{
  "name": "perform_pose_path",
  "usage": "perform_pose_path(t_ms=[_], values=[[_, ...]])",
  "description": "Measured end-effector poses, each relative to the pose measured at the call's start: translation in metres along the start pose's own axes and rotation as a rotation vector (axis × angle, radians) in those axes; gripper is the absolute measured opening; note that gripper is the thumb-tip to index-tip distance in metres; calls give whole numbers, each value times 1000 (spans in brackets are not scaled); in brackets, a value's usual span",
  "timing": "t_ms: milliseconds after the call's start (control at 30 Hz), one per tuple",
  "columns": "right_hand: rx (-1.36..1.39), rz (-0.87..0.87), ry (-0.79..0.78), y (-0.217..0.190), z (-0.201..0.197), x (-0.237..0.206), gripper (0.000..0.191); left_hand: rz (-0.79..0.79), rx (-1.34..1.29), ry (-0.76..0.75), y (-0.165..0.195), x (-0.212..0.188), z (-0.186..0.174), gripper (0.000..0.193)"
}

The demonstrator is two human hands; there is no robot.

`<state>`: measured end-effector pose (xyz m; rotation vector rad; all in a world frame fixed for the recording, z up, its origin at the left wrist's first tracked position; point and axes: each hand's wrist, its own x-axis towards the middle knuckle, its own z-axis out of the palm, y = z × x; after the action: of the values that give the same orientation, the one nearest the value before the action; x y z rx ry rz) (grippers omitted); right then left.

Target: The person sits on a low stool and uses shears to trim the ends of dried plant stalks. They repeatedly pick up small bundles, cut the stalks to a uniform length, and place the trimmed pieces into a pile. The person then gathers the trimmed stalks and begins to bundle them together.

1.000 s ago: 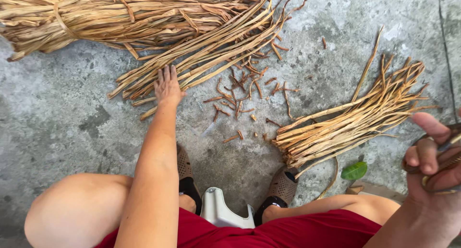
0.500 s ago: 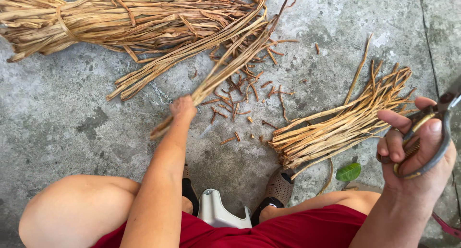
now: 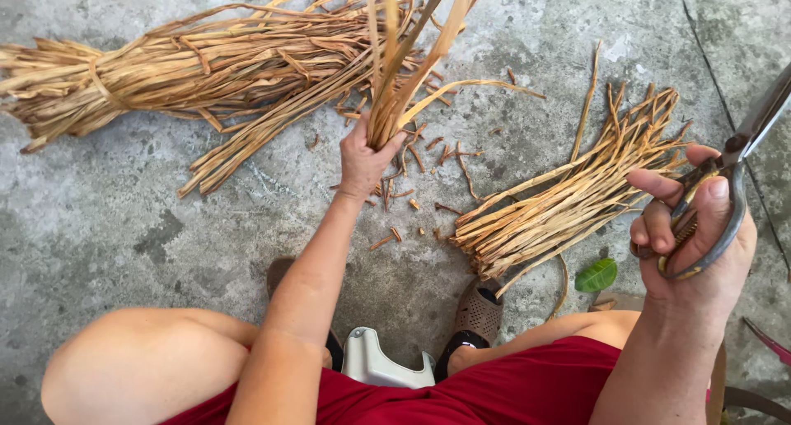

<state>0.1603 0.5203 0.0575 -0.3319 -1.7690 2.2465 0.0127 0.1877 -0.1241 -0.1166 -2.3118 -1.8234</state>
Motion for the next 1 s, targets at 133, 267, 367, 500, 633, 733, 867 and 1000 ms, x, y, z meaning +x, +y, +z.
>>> perform_pose_path(t_ms=[133,267,367,500,633,733,867,1000], values=[[52,-1,31,-3,-13,-6,39,-131,332,63,-30,-37,5,28],[84,-3,25,-5,-21,-10,41,-334,234,52,-52,-84,-1,27],[90,-24,6,-4,-17,-17,38,-492,-424,-13,-37,-73,8,20],[-72,-28,9,5,5,-24,29,-767,-1100,-214,17,-34,25,34],[-92,111,-64,32,35,-35,36,-745,-1112,-374,89,-47,26,33],[-171,306,-151,52,50,-42,47,-753,-980,-510,126,-92,31,31],[-320,296,-252,73,58,-52,53,-551,-340,-557,143,-156,56,27],[-276,230,-312,72,61,-67,56,-349,-49,-683,135,-179,46,43]])
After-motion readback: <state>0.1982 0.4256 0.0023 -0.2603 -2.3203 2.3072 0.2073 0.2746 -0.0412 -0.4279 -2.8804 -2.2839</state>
